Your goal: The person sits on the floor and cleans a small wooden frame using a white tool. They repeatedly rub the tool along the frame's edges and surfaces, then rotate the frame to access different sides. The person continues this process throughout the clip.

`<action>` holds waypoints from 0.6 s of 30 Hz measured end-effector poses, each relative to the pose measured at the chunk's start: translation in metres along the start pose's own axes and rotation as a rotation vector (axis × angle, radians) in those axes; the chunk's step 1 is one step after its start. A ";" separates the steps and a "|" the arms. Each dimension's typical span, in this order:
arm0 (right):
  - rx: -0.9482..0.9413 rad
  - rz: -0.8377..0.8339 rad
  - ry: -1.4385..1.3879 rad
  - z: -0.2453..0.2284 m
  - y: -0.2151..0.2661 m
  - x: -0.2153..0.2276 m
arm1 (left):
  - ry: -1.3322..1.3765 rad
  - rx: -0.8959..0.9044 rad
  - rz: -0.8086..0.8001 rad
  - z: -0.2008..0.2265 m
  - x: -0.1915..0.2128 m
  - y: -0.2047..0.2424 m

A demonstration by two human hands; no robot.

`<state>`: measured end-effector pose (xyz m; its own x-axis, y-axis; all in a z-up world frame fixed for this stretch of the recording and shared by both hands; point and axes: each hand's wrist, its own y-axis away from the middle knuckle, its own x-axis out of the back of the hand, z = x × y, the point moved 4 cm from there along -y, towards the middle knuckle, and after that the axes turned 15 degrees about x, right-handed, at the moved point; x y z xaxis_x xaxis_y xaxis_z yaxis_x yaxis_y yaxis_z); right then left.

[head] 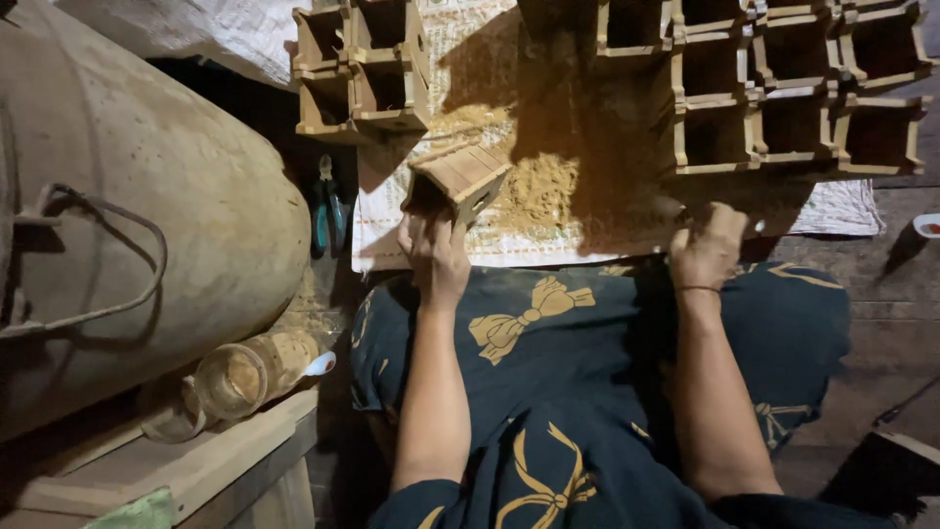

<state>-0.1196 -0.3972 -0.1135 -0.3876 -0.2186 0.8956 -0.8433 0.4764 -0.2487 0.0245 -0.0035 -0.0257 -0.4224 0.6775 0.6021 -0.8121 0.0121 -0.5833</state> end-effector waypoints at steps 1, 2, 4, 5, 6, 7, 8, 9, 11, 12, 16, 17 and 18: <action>0.020 0.120 -0.010 -0.019 -0.001 0.023 | -0.052 -0.037 -0.067 -0.022 -0.019 0.011; 0.044 0.244 -0.019 -0.038 -0.005 0.045 | -0.103 -0.074 -0.128 -0.044 -0.039 0.021; 0.228 0.380 -0.038 -0.064 -0.008 0.065 | -0.111 -0.002 -0.155 -0.034 -0.031 0.014; 0.410 0.516 -0.058 -0.080 -0.007 0.077 | -0.119 0.067 -0.183 -0.030 -0.028 0.010; 0.412 0.513 -0.056 -0.087 -0.010 0.071 | -0.118 0.070 -0.184 -0.024 -0.023 0.006; 0.496 0.484 -0.152 -0.096 -0.012 0.064 | -0.074 0.160 -0.224 -0.022 -0.019 0.001; 0.580 0.451 -0.250 -0.105 -0.014 0.057 | -0.033 0.252 -0.264 -0.019 -0.014 -0.002; 0.582 0.445 -0.250 -0.114 -0.016 0.048 | -0.033 0.258 -0.265 -0.019 -0.013 -0.002; 0.616 0.214 -0.270 -0.137 -0.024 0.022 | 0.061 0.447 -0.290 -0.026 -0.011 -0.004; 0.616 0.216 -0.272 -0.142 -0.032 0.012 | 0.059 0.445 -0.288 -0.027 -0.016 -0.003; 0.647 0.138 -0.231 -0.156 -0.064 -0.029 | 0.549 0.817 -0.329 -0.011 -0.005 -0.023; 0.635 0.124 -0.205 -0.157 -0.073 -0.039 | 0.616 0.945 -0.358 0.001 0.005 -0.033; 0.635 0.124 -0.206 -0.154 -0.080 -0.049 | 0.614 0.946 -0.358 -0.007 -0.002 -0.026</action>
<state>0.0239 -0.2933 -0.0812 -0.5053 -0.3827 0.7734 -0.8189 -0.0701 -0.5697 0.0492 0.0002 -0.0150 -0.0556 0.9892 0.1358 -0.9291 -0.1011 0.3558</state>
